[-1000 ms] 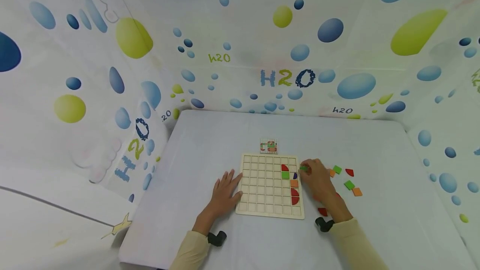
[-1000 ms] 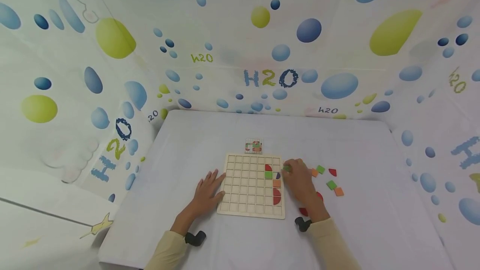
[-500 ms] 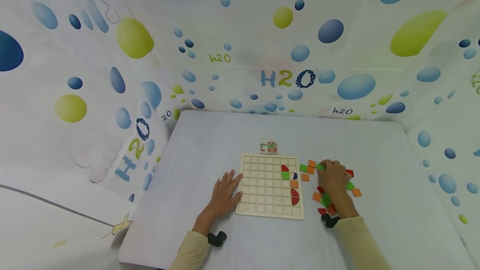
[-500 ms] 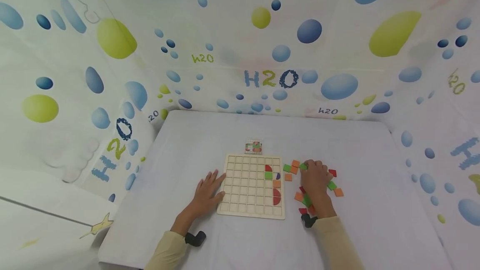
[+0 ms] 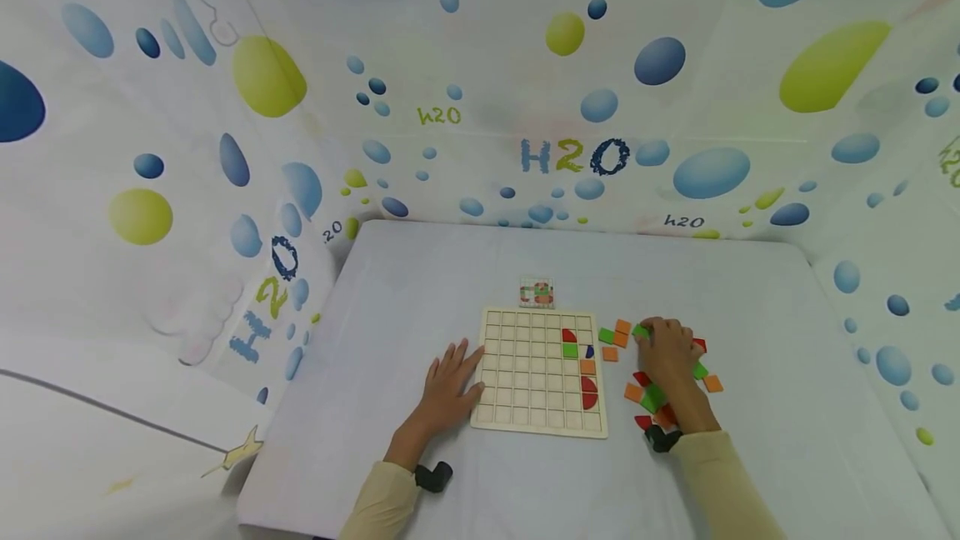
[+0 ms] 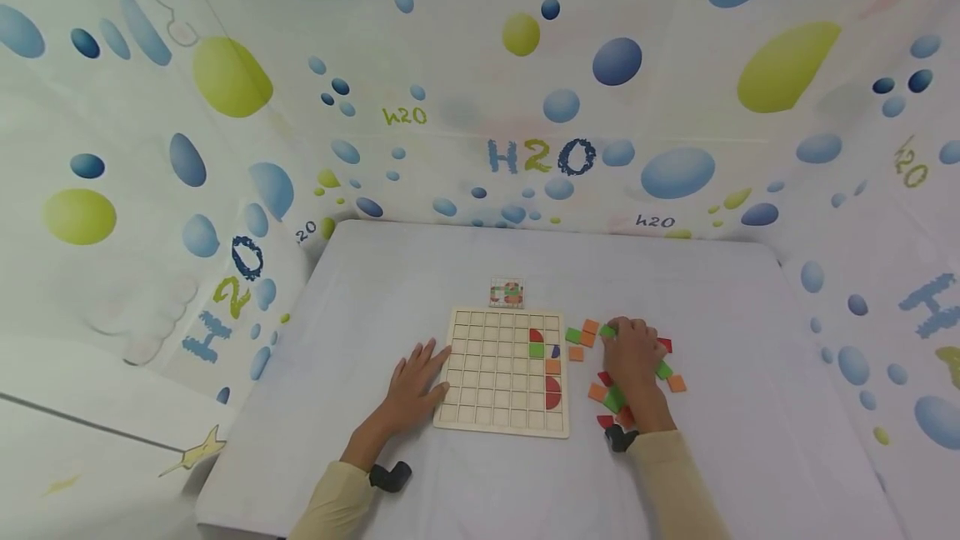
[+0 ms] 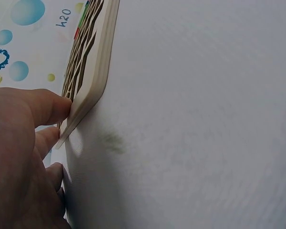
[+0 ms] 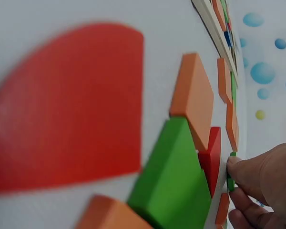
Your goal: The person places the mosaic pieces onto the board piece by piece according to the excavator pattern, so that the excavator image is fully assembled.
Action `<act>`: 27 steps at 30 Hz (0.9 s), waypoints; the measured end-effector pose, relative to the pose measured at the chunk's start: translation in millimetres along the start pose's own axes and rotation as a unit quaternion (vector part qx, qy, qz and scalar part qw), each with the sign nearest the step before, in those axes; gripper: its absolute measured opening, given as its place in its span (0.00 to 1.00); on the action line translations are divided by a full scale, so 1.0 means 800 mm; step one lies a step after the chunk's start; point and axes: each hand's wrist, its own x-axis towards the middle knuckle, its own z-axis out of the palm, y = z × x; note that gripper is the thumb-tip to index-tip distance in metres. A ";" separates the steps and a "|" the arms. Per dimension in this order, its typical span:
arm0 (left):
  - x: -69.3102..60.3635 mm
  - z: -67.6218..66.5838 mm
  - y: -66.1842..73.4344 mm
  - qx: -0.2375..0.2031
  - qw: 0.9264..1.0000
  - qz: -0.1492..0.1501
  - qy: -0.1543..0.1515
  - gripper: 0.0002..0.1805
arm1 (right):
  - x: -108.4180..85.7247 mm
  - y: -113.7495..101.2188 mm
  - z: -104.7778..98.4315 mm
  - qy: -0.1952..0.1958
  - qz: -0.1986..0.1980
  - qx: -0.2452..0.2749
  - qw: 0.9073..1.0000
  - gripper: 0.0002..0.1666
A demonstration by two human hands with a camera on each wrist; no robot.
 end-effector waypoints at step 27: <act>-0.001 0.002 -0.002 -0.001 1.000 0.019 0.018 0.35 | -0.051 -0.056 0.009 -0.083 -0.147 0.050 0.984 0.18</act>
